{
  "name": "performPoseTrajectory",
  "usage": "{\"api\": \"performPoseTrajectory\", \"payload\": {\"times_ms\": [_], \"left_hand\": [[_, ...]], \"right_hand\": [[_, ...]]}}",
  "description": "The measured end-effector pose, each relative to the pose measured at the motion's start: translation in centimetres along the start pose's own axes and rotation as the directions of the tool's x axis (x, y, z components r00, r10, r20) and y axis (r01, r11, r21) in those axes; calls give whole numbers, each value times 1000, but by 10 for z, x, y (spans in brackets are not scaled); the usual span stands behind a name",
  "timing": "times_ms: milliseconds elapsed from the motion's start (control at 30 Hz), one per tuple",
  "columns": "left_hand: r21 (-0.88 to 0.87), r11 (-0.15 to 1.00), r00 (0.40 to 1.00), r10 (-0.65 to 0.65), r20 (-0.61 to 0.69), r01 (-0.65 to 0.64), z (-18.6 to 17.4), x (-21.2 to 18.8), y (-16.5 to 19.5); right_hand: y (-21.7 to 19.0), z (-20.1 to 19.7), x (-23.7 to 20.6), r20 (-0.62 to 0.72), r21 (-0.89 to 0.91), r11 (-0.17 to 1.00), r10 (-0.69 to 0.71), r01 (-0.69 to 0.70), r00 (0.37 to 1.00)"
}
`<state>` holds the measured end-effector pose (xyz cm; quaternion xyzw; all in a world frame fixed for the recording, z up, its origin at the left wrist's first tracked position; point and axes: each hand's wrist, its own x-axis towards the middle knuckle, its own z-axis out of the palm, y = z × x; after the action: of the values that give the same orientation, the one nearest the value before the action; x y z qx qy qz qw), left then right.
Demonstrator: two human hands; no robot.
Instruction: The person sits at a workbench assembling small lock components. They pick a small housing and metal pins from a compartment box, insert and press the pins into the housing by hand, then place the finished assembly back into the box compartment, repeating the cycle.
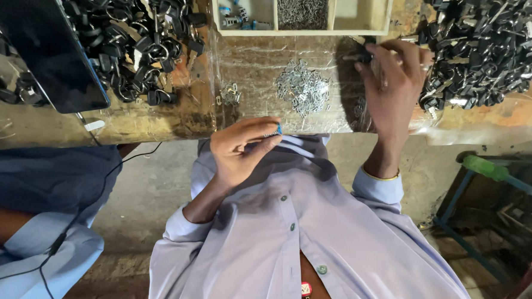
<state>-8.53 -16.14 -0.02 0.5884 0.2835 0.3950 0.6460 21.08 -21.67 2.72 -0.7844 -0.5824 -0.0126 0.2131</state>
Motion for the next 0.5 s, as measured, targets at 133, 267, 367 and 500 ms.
{"api": "performPoseTrajectory", "payload": {"times_ms": [133,267,367,500], "left_hand": [[-326,900,951,-308,-9,289,-4,-4,-6],[-500,802,922,-386,-15,328,-1,-8,-14],[-500,809,934,-357,-2,309,6,-10,-18],[-504,791,921,-388,21,345,8,-10,-17]], "right_hand": [[18,11,-22,-28,657,750,127,-77,992],[-3,24,-45,231,930,-330,182,-163,956],[-35,29,-56,211,977,-13,-21,-211,977],[-68,29,-57,131,936,346,-190,-58,973]]}}
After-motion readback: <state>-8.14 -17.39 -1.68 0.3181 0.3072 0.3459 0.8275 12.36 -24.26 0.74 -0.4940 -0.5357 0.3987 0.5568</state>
